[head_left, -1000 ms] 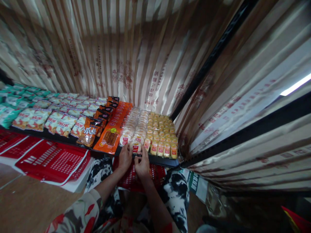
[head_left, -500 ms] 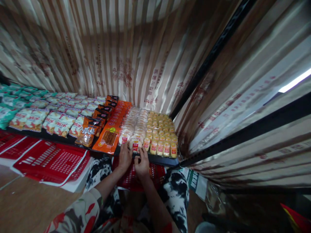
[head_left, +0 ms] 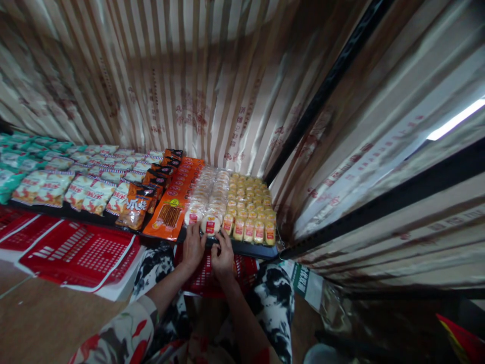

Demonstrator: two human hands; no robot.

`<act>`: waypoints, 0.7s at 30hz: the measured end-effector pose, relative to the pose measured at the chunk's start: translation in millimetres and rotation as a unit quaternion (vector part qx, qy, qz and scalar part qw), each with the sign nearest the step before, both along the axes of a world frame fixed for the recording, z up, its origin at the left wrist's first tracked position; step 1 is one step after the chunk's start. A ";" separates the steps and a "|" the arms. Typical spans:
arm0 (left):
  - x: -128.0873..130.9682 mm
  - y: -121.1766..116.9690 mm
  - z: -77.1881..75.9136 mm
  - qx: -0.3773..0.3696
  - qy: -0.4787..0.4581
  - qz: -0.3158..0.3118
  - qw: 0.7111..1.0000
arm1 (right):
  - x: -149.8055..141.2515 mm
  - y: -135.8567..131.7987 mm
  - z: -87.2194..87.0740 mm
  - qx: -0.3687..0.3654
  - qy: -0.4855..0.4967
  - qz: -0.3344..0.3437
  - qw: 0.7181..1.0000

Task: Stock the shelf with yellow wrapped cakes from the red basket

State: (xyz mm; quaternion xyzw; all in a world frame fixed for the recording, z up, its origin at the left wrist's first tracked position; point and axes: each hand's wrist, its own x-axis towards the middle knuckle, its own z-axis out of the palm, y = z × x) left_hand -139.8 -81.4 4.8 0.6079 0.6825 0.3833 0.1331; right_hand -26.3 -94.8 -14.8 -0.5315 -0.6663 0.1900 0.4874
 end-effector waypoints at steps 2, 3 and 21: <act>0.6 -2.2 3.3 -0.007 0.044 -0.009 0.999 | 0.6 -0.2 2.5 0.009 -0.001 -0.010 1.000; 1.2 -2.7 4.9 -0.012 0.065 -0.017 0.998 | 1.0 -0.2 3.7 0.013 -0.002 -0.019 1.000; 5.9 12.8 -5.3 0.013 0.137 -0.076 0.987 | 13.3 1.7 -4.5 -0.008 -0.104 -0.049 0.993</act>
